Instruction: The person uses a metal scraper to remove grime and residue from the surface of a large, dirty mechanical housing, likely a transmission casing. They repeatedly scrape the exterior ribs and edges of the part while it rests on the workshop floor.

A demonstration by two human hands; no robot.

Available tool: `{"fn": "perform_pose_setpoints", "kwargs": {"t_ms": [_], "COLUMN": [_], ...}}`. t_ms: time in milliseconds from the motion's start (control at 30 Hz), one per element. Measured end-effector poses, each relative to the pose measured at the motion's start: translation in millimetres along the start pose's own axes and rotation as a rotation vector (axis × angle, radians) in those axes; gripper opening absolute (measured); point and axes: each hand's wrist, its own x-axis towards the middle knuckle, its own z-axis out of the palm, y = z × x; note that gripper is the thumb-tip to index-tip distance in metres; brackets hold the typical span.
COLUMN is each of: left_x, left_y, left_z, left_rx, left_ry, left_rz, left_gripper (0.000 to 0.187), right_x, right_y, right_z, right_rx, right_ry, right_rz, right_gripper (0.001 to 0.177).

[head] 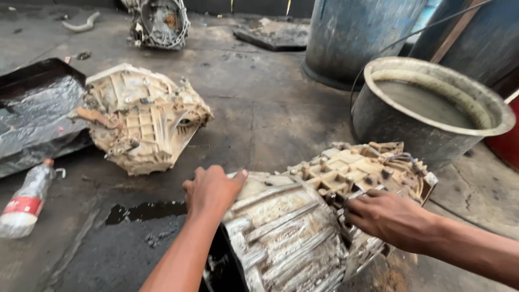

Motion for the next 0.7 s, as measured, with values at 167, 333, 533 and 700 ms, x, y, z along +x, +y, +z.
{"fn": "perform_pose_setpoints", "kwargs": {"t_ms": [167,333,533,700], "left_x": [-1.9,-0.4,2.1,4.4], "left_y": [5.6,4.1,3.8,3.4], "left_z": [-8.3,-2.8,-1.3,-4.0], "left_rx": [-0.029,-0.030,-0.021,0.005], "left_ry": [-0.003,0.039,-0.003,0.014], "left_rz": [0.012,0.027,-0.012,0.010], "left_gripper": [0.062,0.064,0.063,0.063], "right_x": [6.6,22.8,52.5,56.2], "right_y": [11.7,-3.7,17.0,39.2], "right_z": [-21.9,-22.8,-17.0,11.4], "right_rx": [-0.128,0.125,0.333,0.737], "right_ry": [-0.155,-0.495,-0.658,-0.735], "right_rz": [-0.096,0.299,0.481,0.683], "right_gripper": [0.031,0.016,0.020,0.020]}}
